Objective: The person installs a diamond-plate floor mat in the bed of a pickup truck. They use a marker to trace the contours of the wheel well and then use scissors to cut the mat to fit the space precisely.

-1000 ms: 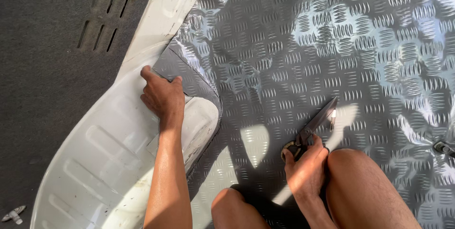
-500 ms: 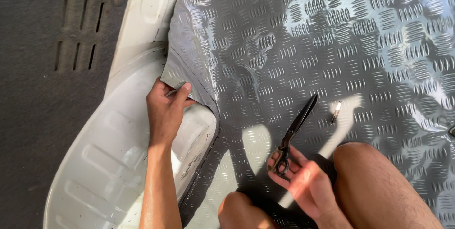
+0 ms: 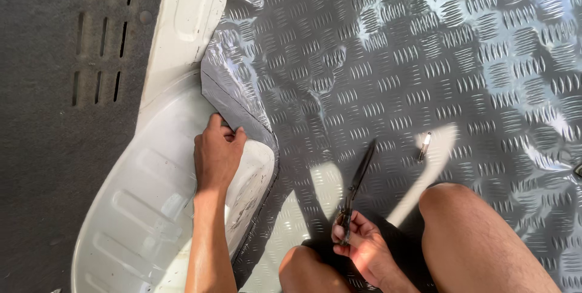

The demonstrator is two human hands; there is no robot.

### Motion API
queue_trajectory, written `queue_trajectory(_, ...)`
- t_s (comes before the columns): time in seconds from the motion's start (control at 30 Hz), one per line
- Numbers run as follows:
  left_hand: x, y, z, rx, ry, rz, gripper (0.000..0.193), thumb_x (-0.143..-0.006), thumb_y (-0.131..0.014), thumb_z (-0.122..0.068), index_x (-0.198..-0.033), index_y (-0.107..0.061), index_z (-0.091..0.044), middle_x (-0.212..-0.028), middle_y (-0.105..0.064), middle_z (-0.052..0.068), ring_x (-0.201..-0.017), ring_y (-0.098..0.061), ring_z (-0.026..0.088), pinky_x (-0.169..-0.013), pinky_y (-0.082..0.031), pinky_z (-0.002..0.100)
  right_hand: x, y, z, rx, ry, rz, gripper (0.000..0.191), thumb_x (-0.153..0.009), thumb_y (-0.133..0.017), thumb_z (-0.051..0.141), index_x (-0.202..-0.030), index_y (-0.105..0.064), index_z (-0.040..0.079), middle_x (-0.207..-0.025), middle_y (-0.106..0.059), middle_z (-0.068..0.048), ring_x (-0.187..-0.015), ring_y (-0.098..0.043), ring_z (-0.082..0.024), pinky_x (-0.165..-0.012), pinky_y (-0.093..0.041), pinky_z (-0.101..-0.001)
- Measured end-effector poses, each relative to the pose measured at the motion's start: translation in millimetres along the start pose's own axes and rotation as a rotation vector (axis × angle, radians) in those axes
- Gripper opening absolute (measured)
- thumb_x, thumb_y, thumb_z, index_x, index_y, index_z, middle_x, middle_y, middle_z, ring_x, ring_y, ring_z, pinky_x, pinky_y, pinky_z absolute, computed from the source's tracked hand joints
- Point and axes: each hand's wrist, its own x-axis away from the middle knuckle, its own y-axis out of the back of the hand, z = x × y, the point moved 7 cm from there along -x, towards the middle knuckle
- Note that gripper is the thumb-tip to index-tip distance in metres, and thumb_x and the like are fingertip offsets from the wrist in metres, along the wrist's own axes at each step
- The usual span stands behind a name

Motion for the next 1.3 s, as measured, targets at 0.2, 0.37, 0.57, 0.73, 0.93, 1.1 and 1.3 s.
queue_trajectory(0.2, -2, -14, -18, -0.150, 0.170, 0.178, 0.030, -0.088, -0.080, -0.027, -0.094, -0.076, 0.003, -0.084, -0.077, 0.020, -0.074, -0.072, 0.035, -0.071, -0.054, 0.045, -6, -4, -5, 0.237, -0.047, 0.068, 0.024, -0.075, -0.085, 0.002, -0.082, -0.062, 0.008, -0.074, -0.067, -0.001, -0.064, -0.063, -0.013, -0.058, -0.055, -0.0302)
queue_trajectory(0.37, 20, -35, -50, -0.079, -0.010, 0.176, 0.023, -0.091, -0.072, -0.018, -0.109, -0.075, -0.005, -0.090, -0.076, 0.018, -0.077, -0.070, 0.032, -0.071, -0.053, 0.045, 1, -14, -8, 0.386, -0.109, 0.248, 0.032, -0.070, -0.090, 0.006, -0.082, -0.060, 0.006, -0.072, -0.064, -0.003, -0.062, -0.060, -0.012, -0.057, -0.052, -0.0279)
queue_trajectory(0.57, 26, -45, -26, 0.336, 0.048, 0.220, 0.034, -0.095, -0.061, -0.012, -0.125, -0.062, 0.002, -0.101, -0.077, 0.014, -0.084, -0.078, 0.019, -0.078, -0.064, 0.034, 8, -21, -14, 0.409, -0.140, 0.335, 0.039, -0.070, -0.095, 0.011, -0.084, -0.059, 0.007, -0.073, -0.059, 0.001, -0.065, -0.059, -0.010, -0.057, -0.053, -0.0265)
queue_trajectory(0.73, 25, -35, -8, 0.515, 0.062, 0.275, 0.028, -0.095, -0.063, -0.011, -0.116, -0.063, 0.008, -0.105, -0.076, 0.017, -0.086, -0.078, 0.020, -0.077, -0.066, 0.032, 2, -42, -30, 0.293, -0.209, 0.397, 0.038, -0.069, -0.094, 0.016, -0.087, -0.062, 0.007, -0.074, -0.061, 0.000, -0.067, -0.063, -0.010, -0.059, -0.056, -0.0282)
queue_trajectory(0.93, 22, -13, -3, -0.061, 0.092, 0.255, 0.025, -0.096, -0.065, -0.022, -0.110, -0.068, -0.001, -0.093, -0.078, 0.016, -0.080, -0.076, 0.027, -0.077, -0.057, 0.040, -14, -58, -40, 0.389, -0.167, 0.376, 0.039, -0.070, -0.094, 0.025, -0.086, -0.062, 0.008, -0.072, -0.061, -0.001, -0.060, -0.058, -0.010, -0.056, -0.051, -0.0241)
queue_trajectory(1.1, 20, 0, -21, -0.080, -0.181, 0.056, 0.026, -0.090, -0.073, -0.024, -0.105, -0.072, -0.003, -0.098, -0.074, 0.014, -0.084, -0.070, 0.034, -0.076, -0.053, 0.046, -29, -67, -42, 0.389, -0.104, 0.342, 0.043, -0.070, -0.094, 0.033, -0.084, -0.062, 0.009, -0.071, -0.059, 0.001, -0.060, -0.059, -0.008, -0.057, -0.053, -0.0231)
queue_trajectory(1.3, 22, -10, -13, -0.022, -0.125, 0.107, 0.025, -0.088, -0.074, -0.023, -0.106, -0.071, -0.006, -0.096, -0.076, 0.011, -0.081, -0.072, 0.030, -0.077, -0.054, 0.044, -37, -75, -62, 0.332, -0.094, 0.276, 0.043, -0.067, -0.094, 0.034, -0.083, -0.062, 0.010, -0.067, -0.060, 0.001, -0.056, -0.059, -0.009, -0.053, -0.051, -0.0232)
